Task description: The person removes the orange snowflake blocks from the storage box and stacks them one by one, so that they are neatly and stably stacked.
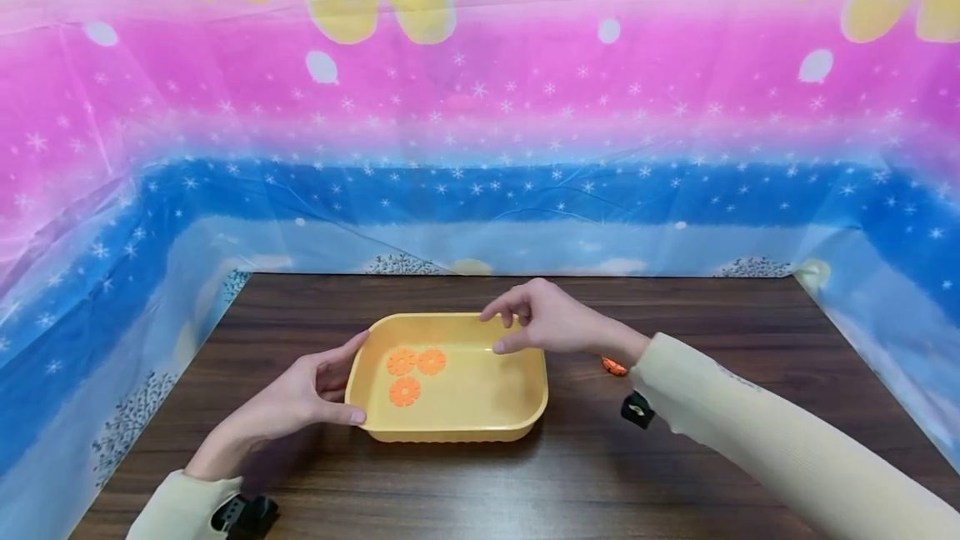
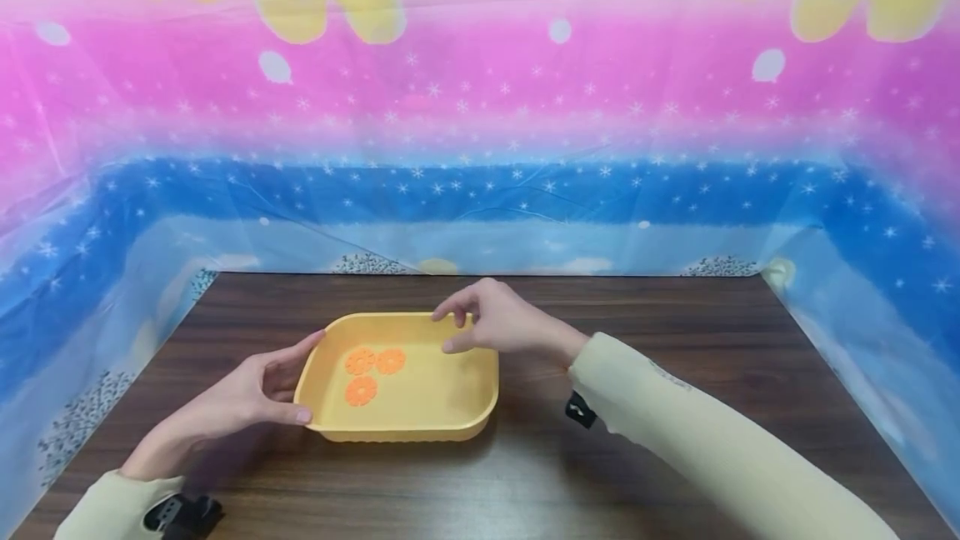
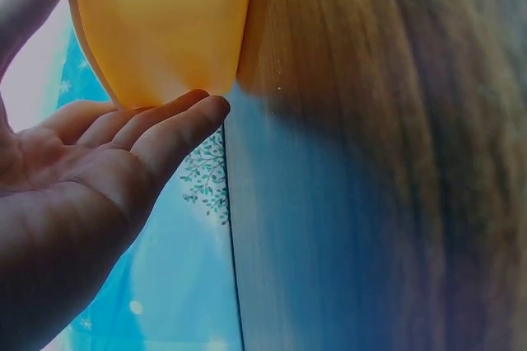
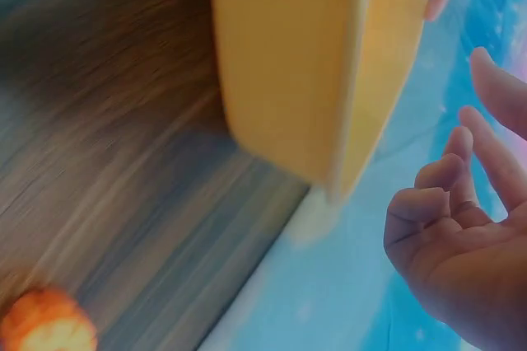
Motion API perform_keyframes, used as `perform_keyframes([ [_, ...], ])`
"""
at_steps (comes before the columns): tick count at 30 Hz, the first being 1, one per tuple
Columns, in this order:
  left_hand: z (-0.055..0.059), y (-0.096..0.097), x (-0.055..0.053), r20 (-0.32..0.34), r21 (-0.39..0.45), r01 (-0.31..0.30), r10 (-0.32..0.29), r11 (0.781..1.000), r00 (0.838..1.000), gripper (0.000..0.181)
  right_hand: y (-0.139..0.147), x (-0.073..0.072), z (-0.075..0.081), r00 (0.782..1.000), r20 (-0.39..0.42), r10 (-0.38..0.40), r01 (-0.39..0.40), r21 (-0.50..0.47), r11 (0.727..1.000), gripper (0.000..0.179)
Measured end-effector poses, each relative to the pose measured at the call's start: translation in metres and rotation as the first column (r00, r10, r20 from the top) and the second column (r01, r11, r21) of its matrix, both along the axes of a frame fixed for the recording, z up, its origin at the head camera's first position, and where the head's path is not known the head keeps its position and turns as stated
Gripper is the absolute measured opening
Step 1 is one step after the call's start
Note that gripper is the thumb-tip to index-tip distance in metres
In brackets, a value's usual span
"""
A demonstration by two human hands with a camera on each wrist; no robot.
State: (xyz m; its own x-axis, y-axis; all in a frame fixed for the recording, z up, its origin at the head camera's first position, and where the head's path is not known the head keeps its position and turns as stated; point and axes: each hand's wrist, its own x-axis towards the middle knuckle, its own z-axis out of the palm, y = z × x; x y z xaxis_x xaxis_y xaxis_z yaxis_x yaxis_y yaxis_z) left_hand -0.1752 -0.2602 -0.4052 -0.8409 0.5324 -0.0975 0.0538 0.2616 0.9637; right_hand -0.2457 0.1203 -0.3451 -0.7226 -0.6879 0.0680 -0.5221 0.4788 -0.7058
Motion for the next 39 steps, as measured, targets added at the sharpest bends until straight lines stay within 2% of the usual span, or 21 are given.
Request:
perform_keyframes([
  [5,0.000,0.000,0.000,0.006,0.003,-0.006,0.006,1.000,1.000,0.106,-0.037,-0.005,-0.009,0.995,0.077,0.064,-0.065,0.008,0.998,0.038],
  [9,0.001,0.000,0.000,0.012,-0.004,-0.011,0.011,1.000,1.000,0.106,-0.062,-0.004,-0.023,0.989,0.107,0.101,-0.104,0.019,0.994,0.041],
  [17,0.001,0.001,0.000,0.008,-0.019,-0.023,0.023,1.000,1.000,0.105,-0.098,0.001,-0.048,0.990,0.106,0.089,-0.096,0.060,0.994,0.049],
  [27,-0.001,0.001,-0.001,0.006,-0.029,-0.031,0.031,0.999,1.000,0.106,-0.115,0.001,-0.064,0.994,0.059,0.091,-0.099,0.155,0.983,0.046],
  [34,-0.001,0.000,-0.001,-0.004,-0.029,-0.027,0.027,0.999,1.000,0.105,-0.119,0.001,-0.065,0.991,0.019,0.134,-0.135,0.214,0.967,0.049],
  [39,-0.001,0.000,-0.001,-0.008,-0.032,-0.027,0.027,0.999,1.000,0.106,-0.119,0.001,-0.067,0.987,-0.009,0.161,-0.153,0.257,0.954,0.041],
])
